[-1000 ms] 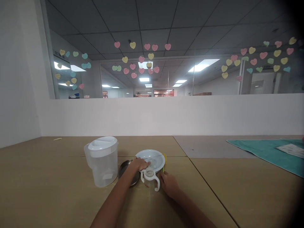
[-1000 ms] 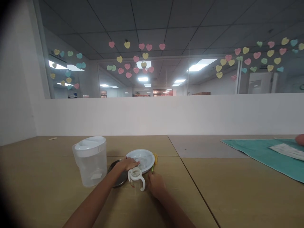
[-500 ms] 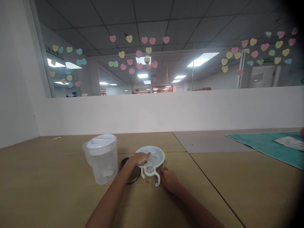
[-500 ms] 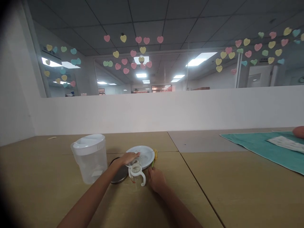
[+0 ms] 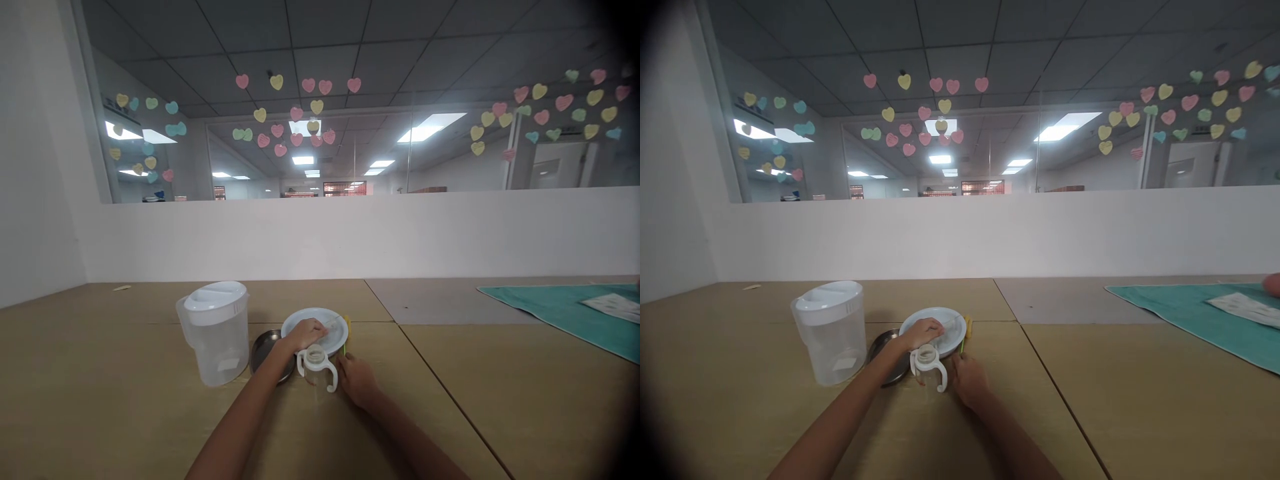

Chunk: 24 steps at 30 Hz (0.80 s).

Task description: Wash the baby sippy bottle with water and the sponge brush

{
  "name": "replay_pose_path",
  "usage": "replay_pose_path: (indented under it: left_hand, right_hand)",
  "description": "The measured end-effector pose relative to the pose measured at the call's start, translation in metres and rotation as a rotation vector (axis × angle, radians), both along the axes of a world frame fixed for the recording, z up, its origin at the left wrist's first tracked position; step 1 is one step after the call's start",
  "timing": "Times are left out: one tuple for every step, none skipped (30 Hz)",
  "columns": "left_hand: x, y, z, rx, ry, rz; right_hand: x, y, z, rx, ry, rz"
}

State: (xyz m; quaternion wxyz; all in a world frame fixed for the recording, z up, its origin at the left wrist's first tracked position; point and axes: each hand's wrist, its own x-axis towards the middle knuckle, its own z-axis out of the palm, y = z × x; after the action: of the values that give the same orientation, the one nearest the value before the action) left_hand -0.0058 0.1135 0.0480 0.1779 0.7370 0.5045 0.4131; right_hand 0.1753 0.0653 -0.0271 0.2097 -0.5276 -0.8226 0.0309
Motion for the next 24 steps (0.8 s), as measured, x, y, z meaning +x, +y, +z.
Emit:
replay_pose_path:
  left_hand:
    - [-0.002, 0.000, 0.000, -0.014, -0.015, -0.048]
    - [-0.003, 0.000, 0.000, -0.021, -0.037, -0.069]
    - [-0.005, 0.000, -0.001, -0.026, -0.066, -0.073]
    - [-0.007, 0.000, -0.002, -0.028, -0.101, -0.065]
    - [-0.009, -0.001, -0.004, -0.028, -0.142, -0.047]
    - [-0.010, -0.001, -0.005, -0.025, -0.188, -0.023]
    - [-0.011, -0.002, -0.007, -0.018, -0.236, 0.002]
    - [-0.012, -0.003, -0.009, -0.005, -0.285, 0.026]
    - [-0.013, -0.005, -0.010, 0.012, -0.332, 0.048]
    - [-0.014, -0.007, -0.011, 0.032, -0.376, 0.067]
    - [-0.015, -0.010, -0.012, 0.054, -0.416, 0.084]
    - [-0.016, -0.013, -0.012, 0.075, -0.447, 0.099]
    - [-0.016, -0.017, -0.012, 0.099, -0.480, 0.115]
    - [-0.017, -0.020, -0.011, 0.124, -0.517, 0.131]
    - [-0.017, -0.024, -0.011, 0.149, -0.555, 0.145]
    - [-0.018, -0.027, -0.011, 0.172, -0.590, 0.153]
    - [-0.018, -0.031, -0.011, 0.193, -0.622, 0.157]
    - [-0.018, -0.033, -0.012, 0.209, -0.645, 0.157]
    - [-0.018, -0.035, -0.013, 0.219, -0.659, 0.152]
    - [-0.017, -0.037, -0.015, 0.224, -0.665, 0.145]
    - [-0.017, -0.038, -0.017, 0.228, -0.672, 0.142]
    - [-0.017, -0.039, -0.020, 0.230, -0.678, 0.142]
    - [-0.017, -0.039, -0.023, 0.229, -0.679, 0.144]
    - [-0.017, -0.040, -0.026, 0.228, -0.676, 0.151]
  right_hand:
    - [0.000, 0.000, 0.000, -0.011, 0.042, -0.005]
    - [0.000, 0.001, -0.001, -0.031, 0.098, -0.021]
    - [0.000, 0.002, -0.001, -0.056, 0.161, -0.048]
    - [0.000, 0.003, -0.001, -0.081, 0.221, -0.081]
    - [0.001, 0.004, 0.000, -0.102, 0.271, -0.116]
    - [0.002, 0.006, 0.001, -0.115, 0.310, -0.151]
    - [0.003, 0.007, 0.001, -0.119, 0.336, -0.181]
    - [0.005, 0.008, 0.002, -0.117, 0.356, -0.204]
    - [0.007, 0.010, 0.003, -0.114, 0.374, -0.226]
    - [0.009, 0.011, 0.004, -0.108, 0.400, -0.249]
    - [0.011, 0.013, 0.004, -0.103, 0.436, -0.270]
    - [0.012, 0.014, 0.004, -0.107, 0.485, -0.287]
    - [0.013, 0.015, 0.003, -0.130, 0.550, -0.300]
    - [0.014, 0.016, 0.003, -0.174, 0.634, -0.308]
    - [0.014, 0.017, 0.002, -0.238, 0.733, -0.313]
    - [0.014, 0.018, 0.001, -0.310, 0.841, -0.317]
    - [0.014, 0.019, 0.001, -0.382, 0.952, -0.322]
    - [0.014, 0.020, 0.001, -0.443, 1.077, -0.330]
    - [0.014, 0.021, 0.001, -0.485, 1.202, -0.341]
    - [0.015, 0.022, 0.000, -0.507, 1.313, -0.351]
    - [0.015, 0.024, 0.000, -0.513, 1.401, -0.360]
    - [0.016, 0.026, -0.001, -0.505, 1.464, -0.367]
    - [0.018, 0.027, -0.002, -0.484, 1.504, -0.373]
    - [0.019, 0.029, -0.002, -0.449, 1.526, -0.378]
